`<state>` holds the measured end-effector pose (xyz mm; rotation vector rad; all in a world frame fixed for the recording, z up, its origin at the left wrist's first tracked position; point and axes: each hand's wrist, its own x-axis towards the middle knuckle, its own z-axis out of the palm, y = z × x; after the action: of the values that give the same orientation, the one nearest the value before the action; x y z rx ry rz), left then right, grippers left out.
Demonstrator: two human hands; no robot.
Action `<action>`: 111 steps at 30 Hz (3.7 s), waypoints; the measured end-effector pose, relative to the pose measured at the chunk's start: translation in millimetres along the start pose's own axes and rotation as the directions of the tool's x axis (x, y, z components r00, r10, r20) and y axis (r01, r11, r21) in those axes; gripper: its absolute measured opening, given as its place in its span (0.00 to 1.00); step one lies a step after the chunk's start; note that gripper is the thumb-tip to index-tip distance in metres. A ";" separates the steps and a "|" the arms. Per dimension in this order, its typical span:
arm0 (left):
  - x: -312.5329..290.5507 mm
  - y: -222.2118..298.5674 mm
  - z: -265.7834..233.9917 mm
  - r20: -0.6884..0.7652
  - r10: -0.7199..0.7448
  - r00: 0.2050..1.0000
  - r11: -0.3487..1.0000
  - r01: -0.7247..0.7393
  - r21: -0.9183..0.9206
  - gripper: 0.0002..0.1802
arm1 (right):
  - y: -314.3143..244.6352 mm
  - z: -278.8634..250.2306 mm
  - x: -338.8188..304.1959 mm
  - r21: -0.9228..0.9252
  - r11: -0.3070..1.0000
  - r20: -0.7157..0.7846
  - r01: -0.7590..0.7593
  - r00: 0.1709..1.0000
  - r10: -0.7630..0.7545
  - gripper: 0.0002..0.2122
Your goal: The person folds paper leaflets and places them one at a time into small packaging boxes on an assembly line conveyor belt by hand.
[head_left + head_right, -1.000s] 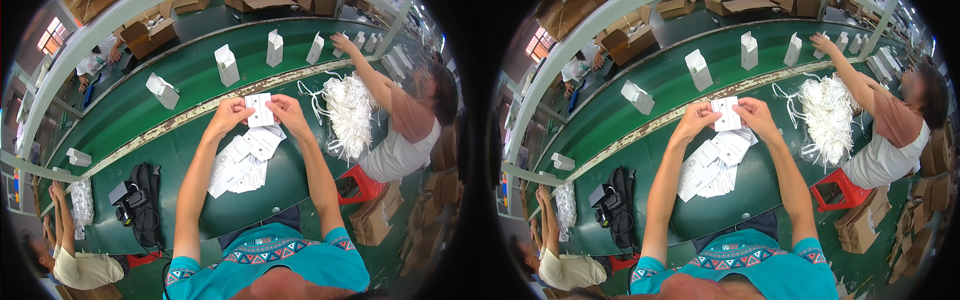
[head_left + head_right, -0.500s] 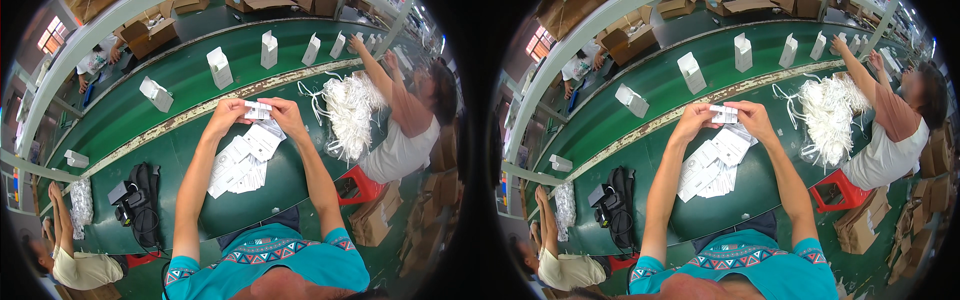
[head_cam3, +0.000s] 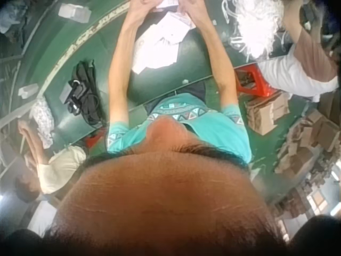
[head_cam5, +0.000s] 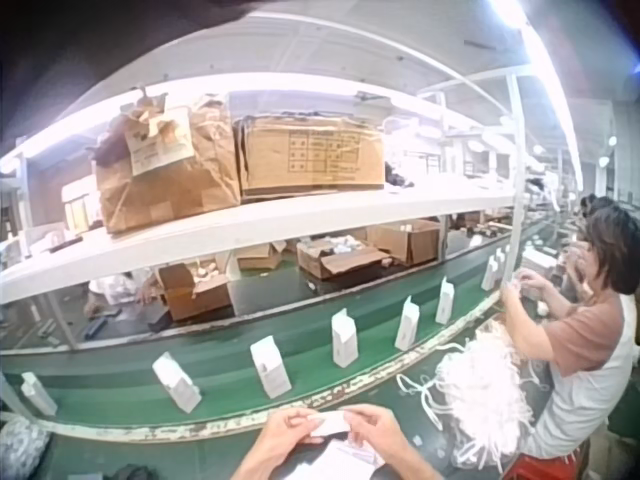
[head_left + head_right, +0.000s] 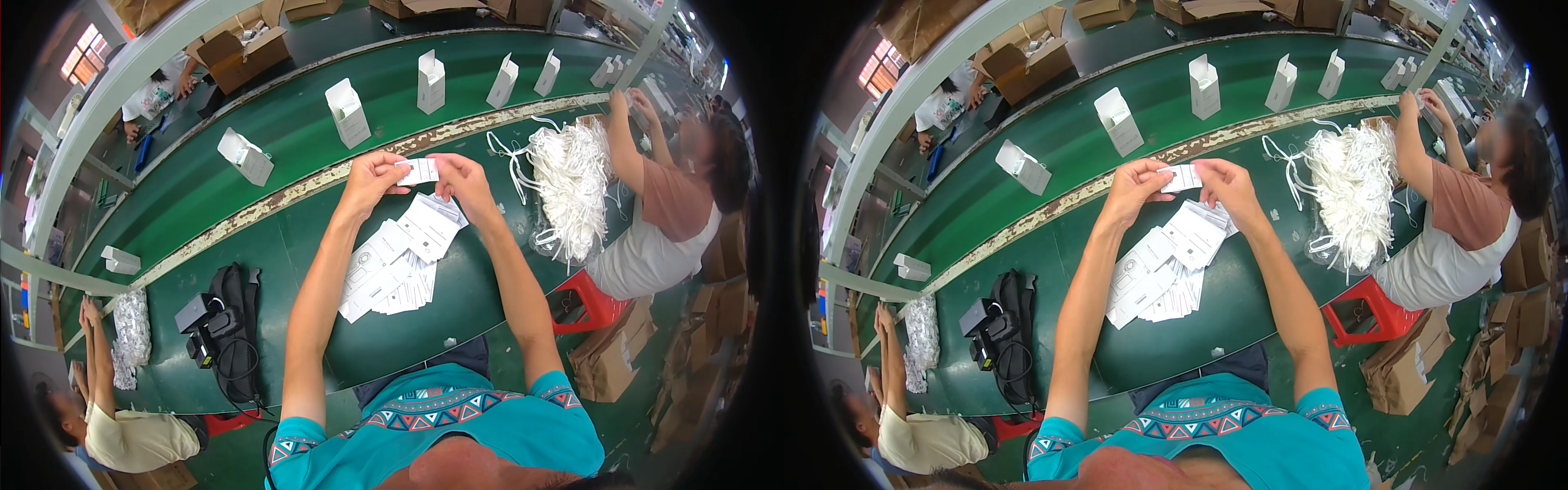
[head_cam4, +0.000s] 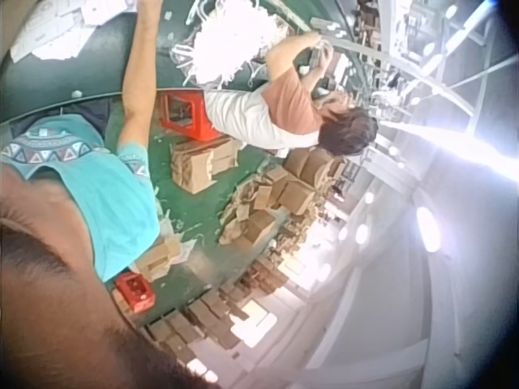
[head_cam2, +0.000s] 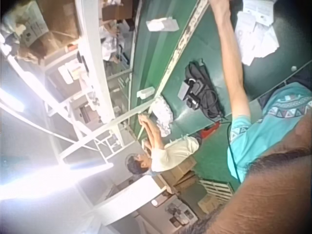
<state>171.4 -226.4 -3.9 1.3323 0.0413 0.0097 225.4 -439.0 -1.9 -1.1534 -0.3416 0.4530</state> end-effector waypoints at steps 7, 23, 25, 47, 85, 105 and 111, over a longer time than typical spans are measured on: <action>0.8 1.4 4.1 0.009 -0.024 1.000 0.998 0.024 0.057 0.12 | 18.1 -8.5 4.2 -0.224 0.972 -0.041 0.074 0.995 -0.086 0.11; 22.2 11.3 -68.7 -0.328 0.616 0.716 0.413 0.062 0.909 0.31 | -33.1 86.4 82.0 -0.584 0.536 0.247 0.610 0.762 -0.598 0.08; 25.5 11.1 -71.1 -0.375 0.603 0.704 0.353 0.186 0.917 0.30 | -42.7 114.3 106.2 -0.589 0.336 0.408 0.735 0.630 -0.661 0.08; 15.0 19.1 -97.8 -0.375 0.777 0.506 0.346 0.155 0.925 0.14 | -2.0 115.3 100.2 -0.681 0.162 0.525 0.714 0.631 -0.571 0.04; -15.3 30.6 -4.6 0.213 -0.186 0.959 0.560 -0.075 0.825 0.11 | 1.7 -11.6 -5.0 -0.721 0.672 0.313 0.170 0.945 0.097 0.14; -4.3 23.1 10.5 0.115 -0.028 0.993 0.975 0.002 0.222 0.08 | 2.4 -6.1 -3.6 -0.305 0.947 0.115 0.102 0.991 -0.069 0.10; 0.3 15.7 7.1 0.111 -0.038 0.993 0.992 0.025 0.120 0.11 | -6.8 -3.2 -5.5 -0.326 0.923 0.210 0.206 0.967 -0.141 0.13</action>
<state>172.2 -229.5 13.1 1.4487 -0.0332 -0.0963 223.3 -446.6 3.1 -1.4121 -0.7011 0.3499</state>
